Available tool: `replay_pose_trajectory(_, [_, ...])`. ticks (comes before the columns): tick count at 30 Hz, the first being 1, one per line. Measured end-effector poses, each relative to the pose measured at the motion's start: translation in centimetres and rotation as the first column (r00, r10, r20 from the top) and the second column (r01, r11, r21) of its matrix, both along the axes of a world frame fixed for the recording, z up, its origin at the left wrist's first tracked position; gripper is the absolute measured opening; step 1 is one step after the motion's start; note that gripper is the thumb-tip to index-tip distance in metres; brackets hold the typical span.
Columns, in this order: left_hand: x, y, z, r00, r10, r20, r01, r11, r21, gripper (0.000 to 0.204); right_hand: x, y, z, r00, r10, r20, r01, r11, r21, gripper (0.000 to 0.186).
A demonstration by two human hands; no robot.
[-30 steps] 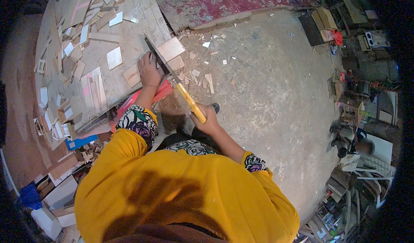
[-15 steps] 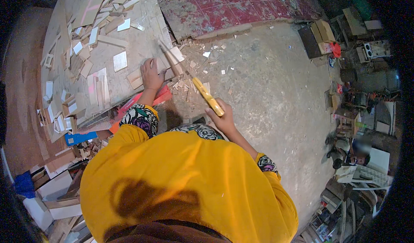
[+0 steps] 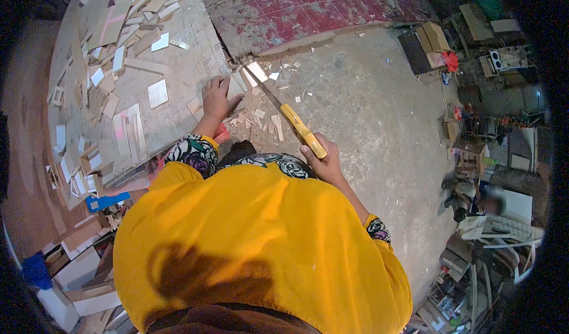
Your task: The person is using a hand saw to cut a small piece of wood on a workbench in a workshop environment.
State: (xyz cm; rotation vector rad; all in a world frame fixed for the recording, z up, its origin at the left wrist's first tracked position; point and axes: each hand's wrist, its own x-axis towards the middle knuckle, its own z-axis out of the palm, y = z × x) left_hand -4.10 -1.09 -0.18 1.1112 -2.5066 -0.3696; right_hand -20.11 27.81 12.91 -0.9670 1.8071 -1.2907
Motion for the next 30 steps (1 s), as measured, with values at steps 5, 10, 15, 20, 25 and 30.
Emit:
replay_pose_trajectory(5, [-0.4,-1.6,-0.2,0.988,-0.152,-0.017,0.153,0.988,0.016,0.064,2.0,-1.0,1.5,0.991,0.002,-0.134,0.0,1.0,0.016,0.024])
replay_pose_trajectory(10, [-1.0,-2.3,-0.4,0.987,-0.161,-0.01,0.161,0.987,0.016,0.064,4.0,-1.9,2.2,0.992,-0.048,-0.119,0.058,0.995,0.084,0.024])
replay_pose_trajectory(15, [-0.9,-2.6,-0.3,0.982,-0.178,-0.059,0.181,0.983,0.043,0.065,5.5,-3.0,3.7,0.991,-0.068,-0.119,0.087,0.983,0.161,0.024])
replay_pose_trajectory(20, [-0.7,-2.7,-0.4,0.976,-0.195,-0.095,0.205,0.972,0.115,0.06,6.3,-3.9,3.8,0.982,-0.129,-0.138,0.154,0.969,0.192,0.025])
replay_pose_trajectory(25, [-0.5,-3.0,-0.8,0.974,-0.22,-0.056,0.224,0.969,0.1,0.063,5.2,-5.5,5.4,0.954,-0.173,-0.245,0.216,0.962,0.165,0.023])
replay_pose_trajectory(30, [-0.9,-3.1,-1.4,0.973,-0.22,-0.068,0.224,0.972,0.066,0.059,6.6,-6.1,6.8,0.907,0.081,-0.413,0.028,0.967,0.253,0.023])
